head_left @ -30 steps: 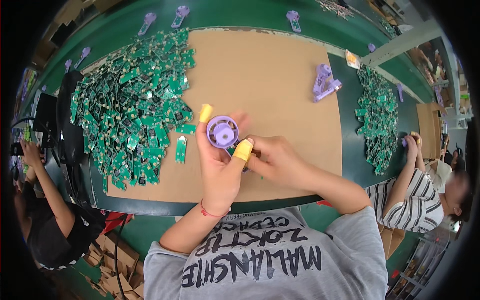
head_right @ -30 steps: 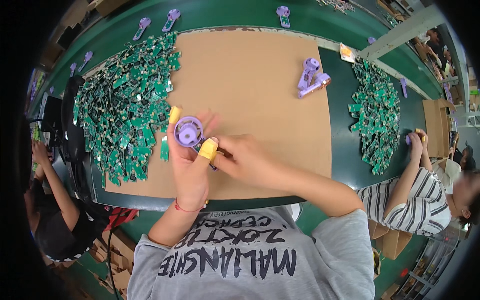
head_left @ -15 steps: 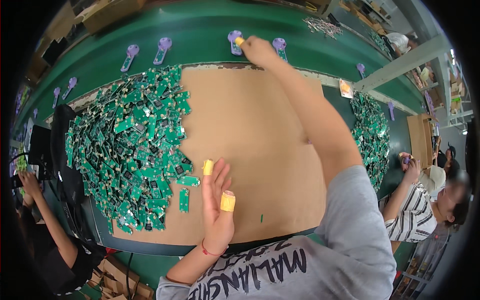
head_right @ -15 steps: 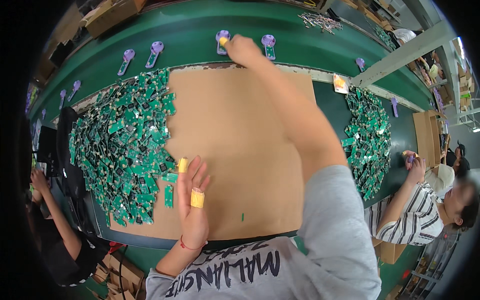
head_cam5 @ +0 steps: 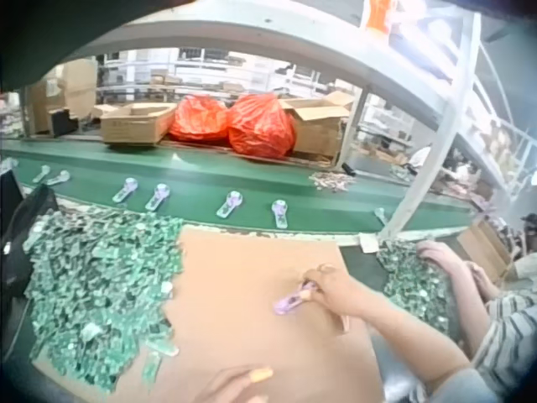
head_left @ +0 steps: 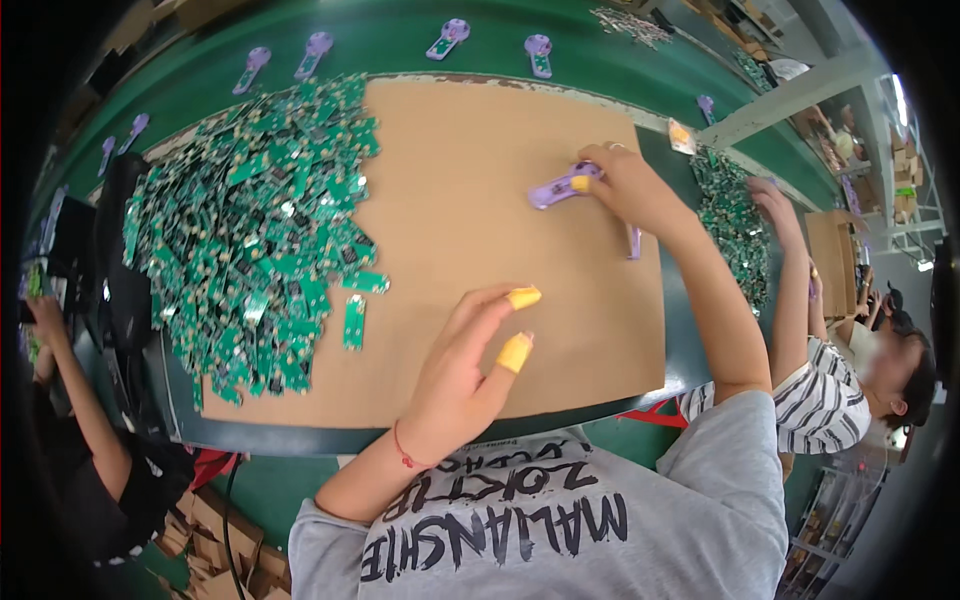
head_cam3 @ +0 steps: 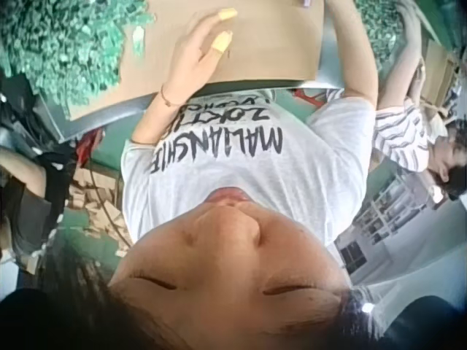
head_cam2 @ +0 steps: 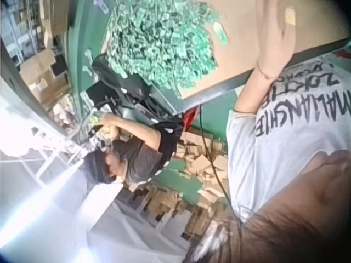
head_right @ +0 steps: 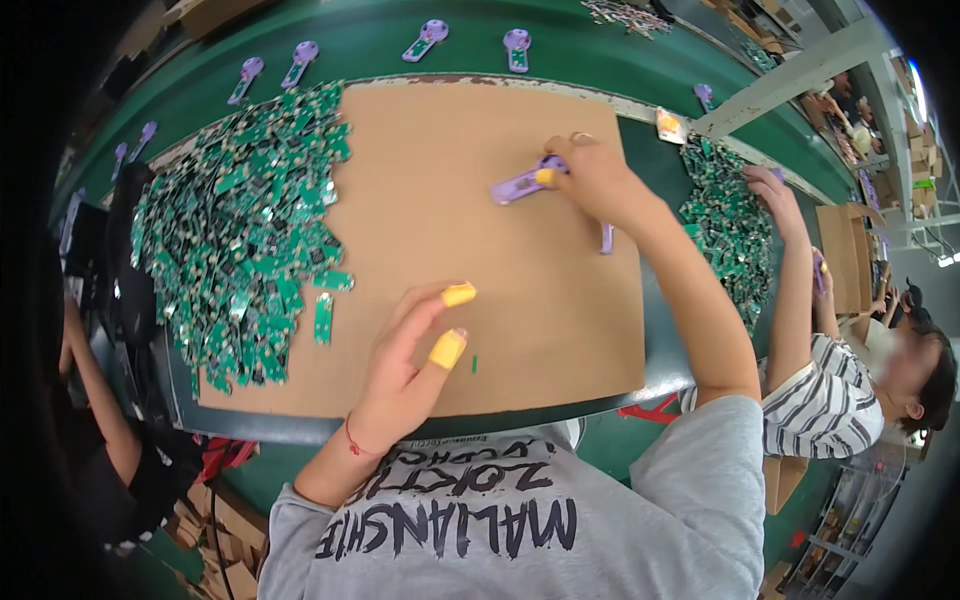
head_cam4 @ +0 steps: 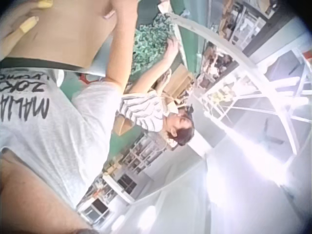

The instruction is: Assembling small circuit boards into purple plastic housings on an assembly line.

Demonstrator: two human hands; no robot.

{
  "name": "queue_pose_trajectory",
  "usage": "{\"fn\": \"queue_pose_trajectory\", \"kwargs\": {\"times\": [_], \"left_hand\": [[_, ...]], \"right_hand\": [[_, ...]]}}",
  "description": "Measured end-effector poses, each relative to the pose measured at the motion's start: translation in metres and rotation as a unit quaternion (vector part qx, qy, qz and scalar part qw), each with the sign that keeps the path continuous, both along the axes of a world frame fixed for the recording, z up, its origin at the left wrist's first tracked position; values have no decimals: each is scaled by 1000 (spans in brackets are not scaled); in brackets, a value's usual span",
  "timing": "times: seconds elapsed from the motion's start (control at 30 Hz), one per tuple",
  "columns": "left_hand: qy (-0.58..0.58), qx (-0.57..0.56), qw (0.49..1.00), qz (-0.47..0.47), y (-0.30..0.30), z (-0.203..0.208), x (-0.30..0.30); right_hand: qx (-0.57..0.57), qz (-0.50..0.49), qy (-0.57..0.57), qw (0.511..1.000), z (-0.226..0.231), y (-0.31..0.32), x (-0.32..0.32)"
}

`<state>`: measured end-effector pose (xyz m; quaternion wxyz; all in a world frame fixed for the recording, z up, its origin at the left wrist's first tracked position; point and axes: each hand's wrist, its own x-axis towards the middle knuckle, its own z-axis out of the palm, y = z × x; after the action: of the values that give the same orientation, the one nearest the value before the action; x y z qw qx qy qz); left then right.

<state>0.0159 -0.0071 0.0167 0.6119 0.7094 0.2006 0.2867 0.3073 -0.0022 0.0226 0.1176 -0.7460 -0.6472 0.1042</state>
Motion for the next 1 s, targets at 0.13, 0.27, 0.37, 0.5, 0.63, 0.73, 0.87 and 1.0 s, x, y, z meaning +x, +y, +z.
{"fn": "queue_pose_trajectory", "kwargs": {"times": [0.13, 0.27, 0.37, 0.5, 0.63, 0.73, 0.87, 1.0], "left_hand": [[206, 334, 898, 199, 6, -3, -13], [313, 373, 855, 179, 4, -18, -35], [278, 387, 858, 193, 0, -21, -38], [218, 339, 900, 166, -9, -19, -40], [194, 275, 924, 182, -5, -18, -48], [374, 360, 804, 290, 19, -10, -60], [368, 312, 847, 223, 37, -18, -67], [133, -15, 969, 208, 30, -19, -56]], "right_hand": [[23, 77, -43, 996, -2, -11, -90], [29, 109, 1, 994, -2, -36, -134], [113, 143, 52, 982, -7, -47, -144], [179, 218, 178, 943, -25, -68, -157], [188, 209, 213, 936, -41, -75, -155], [199, 193, 234, 932, -42, -73, -154], [176, 172, 265, 933, -29, -71, -151], [111, 132, 313, 934, -12, -73, -147]]}}
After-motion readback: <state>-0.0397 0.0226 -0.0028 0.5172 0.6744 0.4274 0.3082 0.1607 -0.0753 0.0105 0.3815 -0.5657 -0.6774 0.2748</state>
